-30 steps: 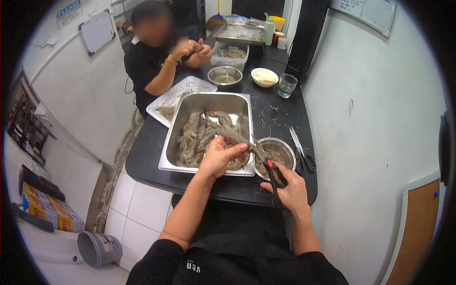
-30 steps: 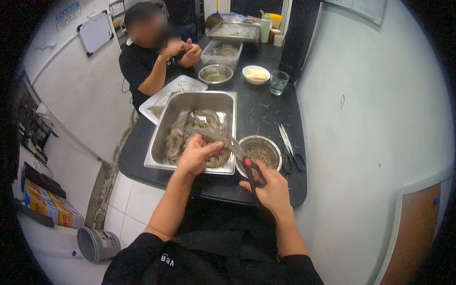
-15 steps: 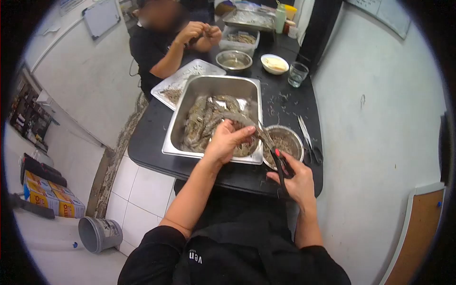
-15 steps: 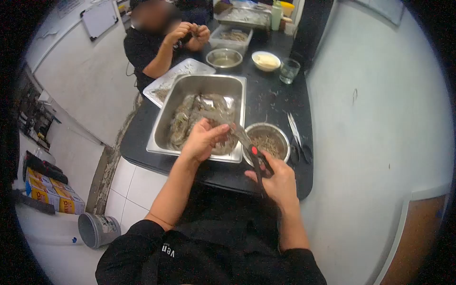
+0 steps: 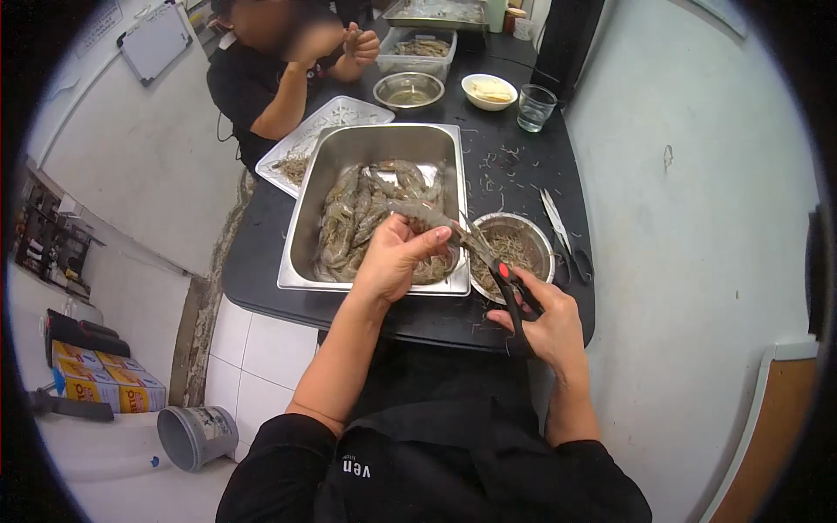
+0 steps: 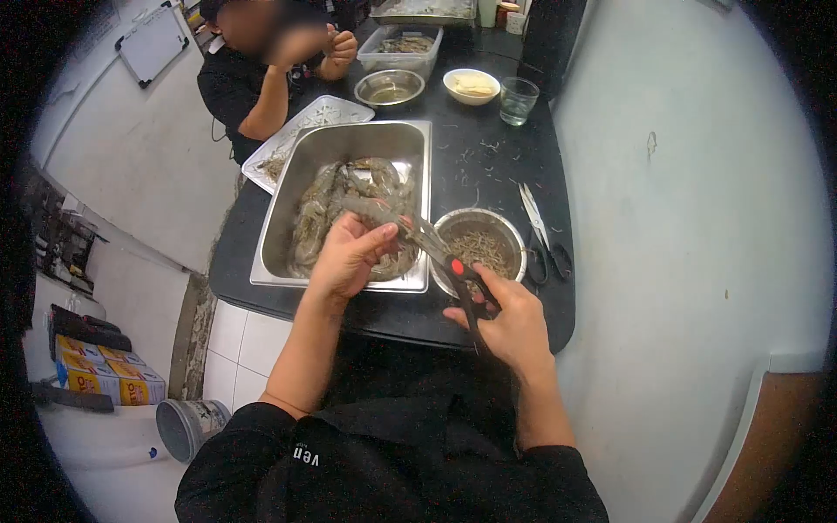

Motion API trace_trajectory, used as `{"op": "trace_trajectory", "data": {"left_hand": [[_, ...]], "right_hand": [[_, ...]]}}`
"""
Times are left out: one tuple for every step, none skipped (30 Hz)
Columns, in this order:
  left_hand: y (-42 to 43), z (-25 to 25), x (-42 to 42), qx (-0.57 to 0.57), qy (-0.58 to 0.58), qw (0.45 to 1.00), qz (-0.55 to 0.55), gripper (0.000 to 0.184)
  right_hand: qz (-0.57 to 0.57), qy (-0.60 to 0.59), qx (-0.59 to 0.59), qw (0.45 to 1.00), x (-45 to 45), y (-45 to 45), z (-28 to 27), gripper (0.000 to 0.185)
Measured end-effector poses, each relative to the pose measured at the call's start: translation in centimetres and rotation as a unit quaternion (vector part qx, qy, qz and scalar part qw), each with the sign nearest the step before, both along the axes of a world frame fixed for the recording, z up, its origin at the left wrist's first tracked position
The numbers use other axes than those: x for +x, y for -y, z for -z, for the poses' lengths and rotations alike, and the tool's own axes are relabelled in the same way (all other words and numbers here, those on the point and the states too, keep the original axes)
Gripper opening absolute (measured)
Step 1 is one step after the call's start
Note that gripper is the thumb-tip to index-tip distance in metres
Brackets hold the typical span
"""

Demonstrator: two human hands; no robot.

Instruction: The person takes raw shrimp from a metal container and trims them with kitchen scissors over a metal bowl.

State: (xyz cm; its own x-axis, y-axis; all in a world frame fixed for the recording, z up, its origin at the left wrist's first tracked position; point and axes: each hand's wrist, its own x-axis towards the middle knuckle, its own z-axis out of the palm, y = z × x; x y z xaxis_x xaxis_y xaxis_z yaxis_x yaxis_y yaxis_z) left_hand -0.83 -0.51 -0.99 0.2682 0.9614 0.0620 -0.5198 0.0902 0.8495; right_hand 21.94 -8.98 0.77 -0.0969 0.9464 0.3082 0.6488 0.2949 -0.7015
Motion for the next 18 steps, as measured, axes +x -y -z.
{"op": "trace_trajectory", "data": {"left_hand": [[0.0,-0.1,-0.1,-0.004,-0.01,1.0,0.004,0.031],[0.1,-0.2,-0.2,-0.009,-0.019,1.0,0.008,0.03],[0.1,-0.4,-0.2,-0.008,-0.019,1.0,0.005,0.03],[0.2,-0.5,-0.2,-0.017,-0.005,1.0,0.004,0.03],[0.2,-0.5,-0.1,-0.028,0.011,1.0,0.002,0.03],[0.1,-0.3,-0.1,-0.027,0.013,1.0,0.0,0.03],[0.0,0.2,-0.1,-0.019,0.011,1.0,0.001,0.031],[-0.1,0.4,-0.1,-0.009,0.009,1.0,0.002,0.032],[0.1,-0.2,-0.1,-0.013,0.013,1.0,0.0,0.035],[0.1,-0.2,-0.1,-0.01,0.013,1.0,-0.002,0.035],[0.0,-0.1,-0.1,-0.009,0.009,1.0,0.001,0.037],[0.0,-0.1,-0.1,-0.01,0.004,1.0,0.004,0.038],[0.1,-0.2,-0.1,-0.015,0.005,1.0,0.003,0.04],[0.0,-0.3,-0.2,-0.012,0.005,1.0,0.002,0.04],[0.1,-0.4,-0.3,-0.014,0.001,1.0,0.006,0.041],[0.1,-0.4,-0.2,-0.016,-0.003,1.0,0.01,0.041],[0.2,-0.5,0.0,-0.013,0.008,1.0,0.004,0.041],[0.1,-0.5,0.0,-0.016,0.009,1.0,0.006,0.041]], "right_hand": [[-0.004,-0.001,0.002,1.0,0.0,0.0,-0.2,0.065],[-0.001,0.007,-0.005,1.0,0.0,0.0,-0.3,0.064],[0.001,0.016,-0.013,1.0,-0.1,0.0,-0.5,0.064],[-0.001,0.016,-0.011,1.0,-0.1,-0.1,-0.6,0.064],[0.0,0.023,-0.014,1.0,-0.1,-0.1,-0.7,0.064],[0.002,0.03,-0.017,0.999,-0.1,-0.2,-0.9,0.064],[0.0,0.031,-0.018,0.999,-0.2,-0.1,-0.9,0.064],[0.005,0.034,-0.018,0.999,-0.3,-0.2,-1.0,0.064],[0.009,0.037,-0.017,0.999,-0.3,-0.2,-1.1,0.064],[0.007,0.037,-0.014,0.999,-0.4,-0.2,-1.2,0.064],[0.01,0.03,-0.021,0.999,-0.4,-0.3,-1.2,0.064],[0.013,0.022,-0.03,0.999,-0.5,-0.2,-1.2,0.065],[0.012,0.021,-0.026,0.999,-0.6,-0.2,-1.2,0.065],[0.014,0.017,-0.033,0.999,-0.6,-0.2,-1.2,0.065],[0.015,0.014,-0.041,0.999,-0.6,-0.2,-1.3,0.065],[0.015,0.015,-0.04,0.999,-0.7,-0.3,-1.3,0.065],[0.015,0.016,-0.036,0.999,-0.8,-0.2,-1.4,0.065],[0.016,0.019,-0.033,0.999,-0.8,-0.1,-1.4,0.065]]}}
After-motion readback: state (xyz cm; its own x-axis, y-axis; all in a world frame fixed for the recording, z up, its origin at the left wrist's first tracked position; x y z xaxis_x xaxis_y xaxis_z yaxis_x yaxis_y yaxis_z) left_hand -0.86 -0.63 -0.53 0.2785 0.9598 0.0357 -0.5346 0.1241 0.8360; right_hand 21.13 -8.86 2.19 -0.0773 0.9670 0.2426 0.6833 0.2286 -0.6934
